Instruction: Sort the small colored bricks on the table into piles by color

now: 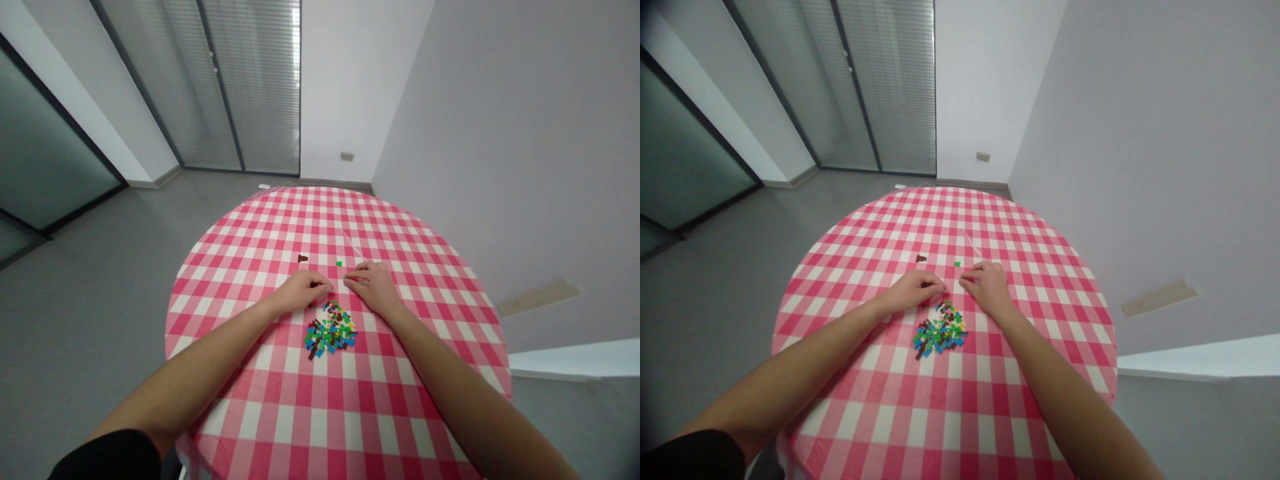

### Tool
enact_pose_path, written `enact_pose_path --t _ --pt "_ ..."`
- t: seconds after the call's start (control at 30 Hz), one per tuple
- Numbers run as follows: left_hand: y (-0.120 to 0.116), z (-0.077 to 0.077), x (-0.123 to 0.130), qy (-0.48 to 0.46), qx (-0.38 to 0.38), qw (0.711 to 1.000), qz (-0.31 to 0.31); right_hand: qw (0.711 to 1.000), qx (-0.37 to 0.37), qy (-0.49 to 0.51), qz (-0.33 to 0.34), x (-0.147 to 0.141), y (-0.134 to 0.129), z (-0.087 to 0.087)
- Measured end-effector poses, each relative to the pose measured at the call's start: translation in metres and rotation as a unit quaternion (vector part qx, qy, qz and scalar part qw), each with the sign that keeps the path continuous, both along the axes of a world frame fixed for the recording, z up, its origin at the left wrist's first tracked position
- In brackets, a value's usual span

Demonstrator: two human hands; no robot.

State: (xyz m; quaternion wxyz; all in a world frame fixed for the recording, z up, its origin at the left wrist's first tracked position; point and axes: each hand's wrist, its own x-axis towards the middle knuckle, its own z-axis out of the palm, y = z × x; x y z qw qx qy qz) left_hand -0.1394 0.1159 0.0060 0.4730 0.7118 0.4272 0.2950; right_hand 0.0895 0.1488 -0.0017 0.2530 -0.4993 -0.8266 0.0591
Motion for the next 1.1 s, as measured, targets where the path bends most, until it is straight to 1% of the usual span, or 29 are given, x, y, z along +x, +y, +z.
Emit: enact_pose_path --t 0.3,0.47,0.57,0.63,0.73,0.8,1.1 --pt "-0.001 0.003 0.0 -0.004 -0.009 1.0 -0.004 1.0 -0.007 -0.02 -0.002 0.005 0.002 -0.001" --pt "-0.002 0.004 0.0 -0.001 -0.01 1.0 -0.004 1.0 -0.013 -0.001 -0.001 0.006 -0.002 0.002" --pt "-0.001 0.005 0.0 -0.002 -0.012 1.0 -0.011 1.0 0.014 0.01 0.018 0.005 -0.006 0.006" --pt "-0.001 0.005 0.0 -0.004 -0.009 1.0 -0.016 0.999 0.03 0.008 0.043 0.003 -0.008 0.008" --pt "-0.001 0.005 0.0 -0.002 0.001 1.0 -0.021 0.995 0.028 -0.01 0.095 0.001 -0.011 0.01" --pt "-0.001 0.006 0.0 0.0 0.005 1.0 -0.021 0.992 0.026 -0.027 0.117 0.0 -0.012 0.01" --pt "-0.001 0.003 0.0 -0.008 -0.001 1.0 -0.013 0.992 0.019 -0.058 0.114 0.001 -0.01 0.01"
